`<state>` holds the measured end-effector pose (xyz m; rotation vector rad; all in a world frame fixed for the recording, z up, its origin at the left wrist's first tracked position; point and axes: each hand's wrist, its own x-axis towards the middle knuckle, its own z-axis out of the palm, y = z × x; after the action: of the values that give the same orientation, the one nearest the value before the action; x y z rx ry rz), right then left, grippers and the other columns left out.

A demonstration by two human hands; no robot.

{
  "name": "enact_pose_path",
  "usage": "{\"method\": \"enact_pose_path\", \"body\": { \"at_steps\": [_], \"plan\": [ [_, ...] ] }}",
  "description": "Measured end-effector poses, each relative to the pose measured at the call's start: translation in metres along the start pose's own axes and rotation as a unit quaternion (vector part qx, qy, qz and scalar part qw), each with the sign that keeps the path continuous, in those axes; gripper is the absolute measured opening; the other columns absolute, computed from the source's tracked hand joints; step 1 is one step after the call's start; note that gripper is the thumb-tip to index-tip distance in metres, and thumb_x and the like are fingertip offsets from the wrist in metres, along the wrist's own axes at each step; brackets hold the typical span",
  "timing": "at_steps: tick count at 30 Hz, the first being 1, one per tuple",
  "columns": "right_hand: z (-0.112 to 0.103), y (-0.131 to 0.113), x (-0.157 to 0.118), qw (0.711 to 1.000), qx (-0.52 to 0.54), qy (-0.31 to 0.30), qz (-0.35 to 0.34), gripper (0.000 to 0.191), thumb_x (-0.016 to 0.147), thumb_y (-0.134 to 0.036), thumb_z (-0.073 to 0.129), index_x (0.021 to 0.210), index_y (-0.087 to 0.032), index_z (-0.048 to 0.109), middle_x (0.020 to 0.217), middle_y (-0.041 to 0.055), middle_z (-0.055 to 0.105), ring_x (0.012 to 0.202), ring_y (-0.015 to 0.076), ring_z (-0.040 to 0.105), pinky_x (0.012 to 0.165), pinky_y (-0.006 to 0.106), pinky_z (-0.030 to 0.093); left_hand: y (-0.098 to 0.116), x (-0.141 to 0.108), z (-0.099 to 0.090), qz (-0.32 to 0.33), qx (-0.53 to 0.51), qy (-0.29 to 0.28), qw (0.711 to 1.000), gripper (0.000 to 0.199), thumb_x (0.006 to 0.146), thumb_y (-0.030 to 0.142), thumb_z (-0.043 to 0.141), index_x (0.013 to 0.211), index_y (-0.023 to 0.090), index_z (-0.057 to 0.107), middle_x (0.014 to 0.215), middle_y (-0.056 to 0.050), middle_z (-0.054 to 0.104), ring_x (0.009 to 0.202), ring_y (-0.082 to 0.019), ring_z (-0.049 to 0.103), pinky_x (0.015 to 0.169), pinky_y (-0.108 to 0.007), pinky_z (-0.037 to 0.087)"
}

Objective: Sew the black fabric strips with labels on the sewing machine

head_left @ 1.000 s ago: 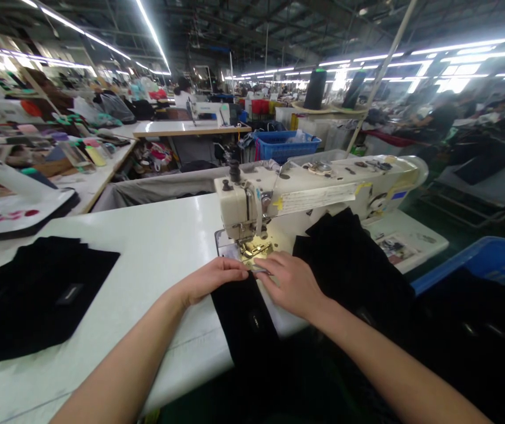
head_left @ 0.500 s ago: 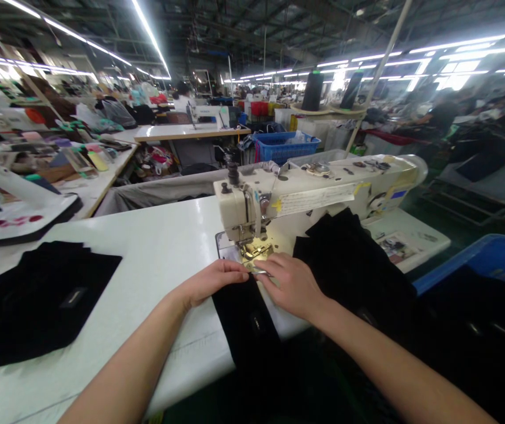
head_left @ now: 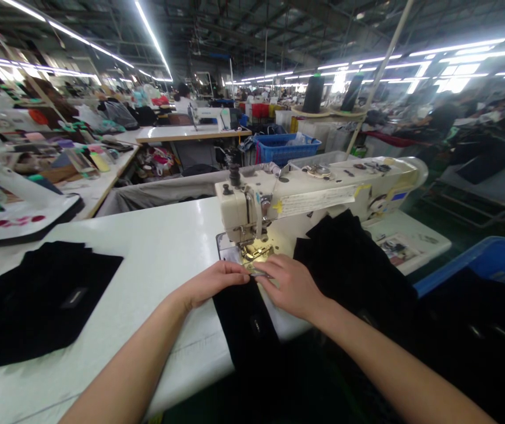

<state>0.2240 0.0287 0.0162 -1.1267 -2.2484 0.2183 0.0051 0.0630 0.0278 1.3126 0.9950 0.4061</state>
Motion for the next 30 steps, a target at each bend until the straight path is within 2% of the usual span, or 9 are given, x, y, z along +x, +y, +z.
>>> {"method": "enact_pose_path", "body": {
  "at_steps": [3, 9, 12, 14, 17, 20, 24, 26, 30],
  "plan": [
    [0.004, 0.002, 0.000, 1.000, 0.029, 0.001, 0.003, 0.025, 0.098, -0.027, 0.057, 0.120, -0.023, 0.067, 0.109, 0.0063, 0.071, 0.102, 0.0212, 0.064, 0.090, 0.034, 0.050, -0.001, 0.000, 0.000, 0.006, 0.000, 0.001, 1.000, 0.027, 0.074, 0.042, 0.075, 0.088, 0.019, 0.078, 0.091, -0.003, 0.076, 0.087, -0.021, 0.065, 0.092, -0.034, 0.046],
    [0.007, 0.005, -0.001, 0.998, 0.056, 0.004, -0.013, 0.023, 0.102, -0.025, 0.049, 0.114, -0.023, 0.069, 0.104, 0.0056, 0.072, 0.097, 0.0196, 0.066, 0.086, 0.032, 0.051, 0.000, 0.001, 0.000, 0.015, 0.014, 0.007, 1.000, 0.029, 0.073, 0.044, 0.075, 0.088, 0.019, 0.078, 0.093, -0.003, 0.076, 0.090, -0.022, 0.064, 0.094, -0.035, 0.045],
    [0.005, 0.002, 0.000, 0.995, 0.079, 0.046, 0.030, 0.021, 0.100, -0.023, 0.051, 0.114, -0.021, 0.067, 0.108, 0.0058, 0.072, 0.100, 0.0192, 0.066, 0.089, 0.031, 0.050, 0.000, 0.001, 0.000, 0.008, 0.009, 0.013, 1.000, 0.029, 0.073, 0.044, 0.076, 0.087, 0.018, 0.078, 0.092, -0.004, 0.076, 0.088, -0.021, 0.064, 0.092, -0.034, 0.046],
    [0.003, 0.000, 0.001, 0.992, 0.081, 0.051, 0.081, 0.018, 0.095, -0.026, 0.059, 0.112, -0.022, 0.066, 0.104, 0.0045, 0.072, 0.093, 0.0186, 0.067, 0.083, 0.030, 0.050, 0.000, 0.001, 0.000, -0.001, 0.005, 0.019, 1.000, 0.031, 0.073, 0.045, 0.076, 0.087, 0.018, 0.078, 0.090, -0.004, 0.076, 0.084, -0.021, 0.065, 0.088, -0.034, 0.047],
    [0.004, -0.006, 0.001, 0.990, 0.057, 0.028, 0.128, 0.009, 0.087, -0.030, 0.067, 0.093, -0.023, 0.066, 0.085, -0.0004, 0.070, 0.074, 0.0161, 0.064, 0.069, 0.027, 0.047, -0.002, 0.001, 0.000, -0.009, -0.003, 0.016, 1.000, 0.031, 0.073, 0.045, 0.076, 0.087, 0.017, 0.078, 0.089, -0.004, 0.076, 0.082, -0.020, 0.065, 0.084, -0.033, 0.049],
    [0.007, -0.012, 0.001, 0.992, 0.024, 0.006, 0.126, 0.014, 0.088, -0.030, 0.066, 0.077, -0.023, 0.062, 0.074, -0.0022, 0.067, 0.066, 0.0147, 0.061, 0.062, 0.026, 0.041, -0.003, 0.001, 0.000, -0.011, -0.016, 0.010, 1.000, 0.030, 0.073, 0.044, 0.076, 0.086, 0.017, 0.077, 0.087, -0.004, 0.076, 0.079, -0.019, 0.065, 0.081, -0.032, 0.049],
    [0.011, -0.020, 0.003, 0.993, -0.006, -0.019, 0.116, 0.008, 0.087, -0.019, 0.063, 0.081, -0.022, 0.063, 0.079, -0.0001, 0.070, 0.070, 0.0164, 0.064, 0.063, 0.027, 0.039, -0.003, 0.001, 0.001, -0.015, -0.015, 0.012, 1.000, 0.032, 0.073, 0.046, 0.078, 0.084, 0.016, 0.077, 0.083, -0.005, 0.075, 0.076, -0.019, 0.064, 0.078, -0.032, 0.049],
    [0.012, -0.021, 0.003, 0.993, -0.009, -0.024, 0.114, 0.008, 0.086, -0.014, 0.062, 0.083, -0.022, 0.063, 0.082, 0.0011, 0.071, 0.072, 0.0174, 0.065, 0.064, 0.027, 0.039, -0.002, 0.001, 0.002, -0.019, -0.023, 0.031, 0.999, 0.033, 0.071, 0.047, 0.079, 0.081, 0.015, 0.076, 0.079, -0.004, 0.074, 0.073, -0.019, 0.063, 0.074, -0.031, 0.049],
    [0.005, -0.016, 0.002, 0.990, 0.008, -0.031, 0.136, 0.007, 0.090, -0.019, 0.058, 0.085, -0.022, 0.062, 0.079, 0.0010, 0.070, 0.068, 0.0179, 0.065, 0.062, 0.027, 0.039, 0.002, -0.002, -0.002, -0.021, -0.046, 0.087, 0.995, 0.033, 0.068, 0.046, 0.081, 0.079, 0.016, 0.075, 0.077, -0.003, 0.072, 0.072, -0.017, 0.062, 0.073, -0.030, 0.048]
  ]
}}
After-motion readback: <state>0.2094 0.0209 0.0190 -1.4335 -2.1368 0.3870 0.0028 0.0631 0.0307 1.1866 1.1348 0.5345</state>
